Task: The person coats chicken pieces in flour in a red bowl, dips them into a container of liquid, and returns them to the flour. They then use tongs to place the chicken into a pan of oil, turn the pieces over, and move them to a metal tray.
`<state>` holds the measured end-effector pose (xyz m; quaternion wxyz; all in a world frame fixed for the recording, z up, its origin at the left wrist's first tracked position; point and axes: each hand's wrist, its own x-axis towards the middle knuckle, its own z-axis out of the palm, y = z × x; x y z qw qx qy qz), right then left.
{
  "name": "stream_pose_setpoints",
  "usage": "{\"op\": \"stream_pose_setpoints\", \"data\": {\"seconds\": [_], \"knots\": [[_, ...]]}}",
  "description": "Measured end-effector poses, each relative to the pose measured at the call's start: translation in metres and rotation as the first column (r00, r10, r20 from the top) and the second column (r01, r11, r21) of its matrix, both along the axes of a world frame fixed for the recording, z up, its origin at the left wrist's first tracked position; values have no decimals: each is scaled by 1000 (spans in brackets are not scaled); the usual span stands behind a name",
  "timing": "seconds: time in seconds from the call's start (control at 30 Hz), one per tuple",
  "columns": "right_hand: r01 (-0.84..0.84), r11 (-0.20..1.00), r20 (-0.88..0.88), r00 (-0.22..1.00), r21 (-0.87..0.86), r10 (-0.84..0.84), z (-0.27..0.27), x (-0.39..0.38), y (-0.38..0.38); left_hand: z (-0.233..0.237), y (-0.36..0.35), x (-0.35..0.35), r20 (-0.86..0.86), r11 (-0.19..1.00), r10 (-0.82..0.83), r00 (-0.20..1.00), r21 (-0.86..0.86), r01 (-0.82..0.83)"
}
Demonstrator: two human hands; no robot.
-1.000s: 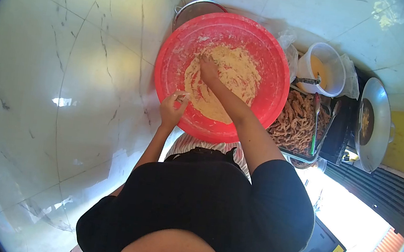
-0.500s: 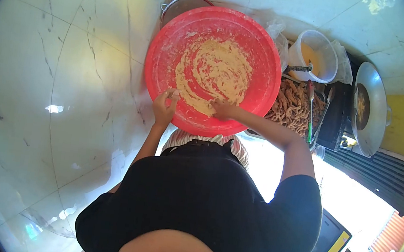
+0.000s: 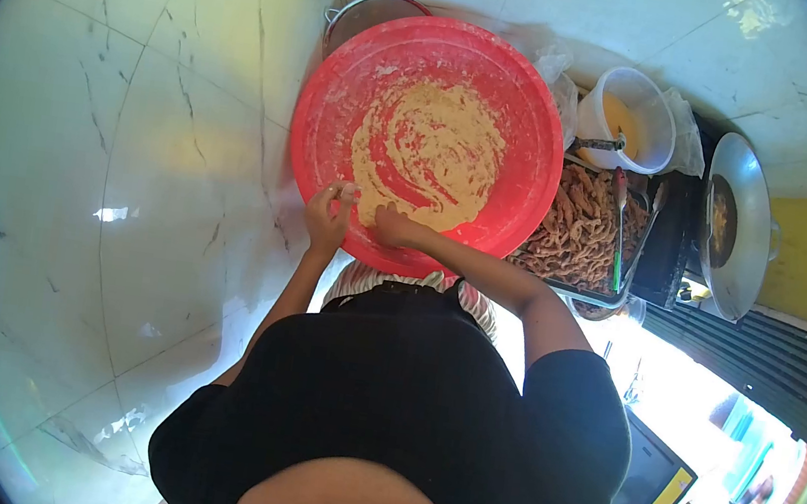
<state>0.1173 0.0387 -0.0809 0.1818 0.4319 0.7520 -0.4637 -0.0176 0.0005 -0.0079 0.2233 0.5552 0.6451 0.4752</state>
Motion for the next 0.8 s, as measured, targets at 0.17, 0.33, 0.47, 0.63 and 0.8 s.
{"op": "stream_pose_setpoints", "data": {"seconds": [0.17,0.33,0.47,0.63,0.8], "knots": [[116,949,-175,969,-294,-173,10,5,39,-9,0,-2,-38,999,-1,999,44,2],[289,793,-282,824,-536,-491,64,17,58,-11,-1,-4,-56,999,-6,998,31,7],[340,886,-290,855,-315,-431,76,24,72,-3,-1,-2,-10,1000,-19,1000,-17,19],[426,899,-551,776,101,-306,58,38,81,-1,0,0,-42,999,-3,999,-35,2],[540,822,-606,720,183,-338,71,56,82,-1,1,1,-46,1000,3,999,-22,-4]]}}
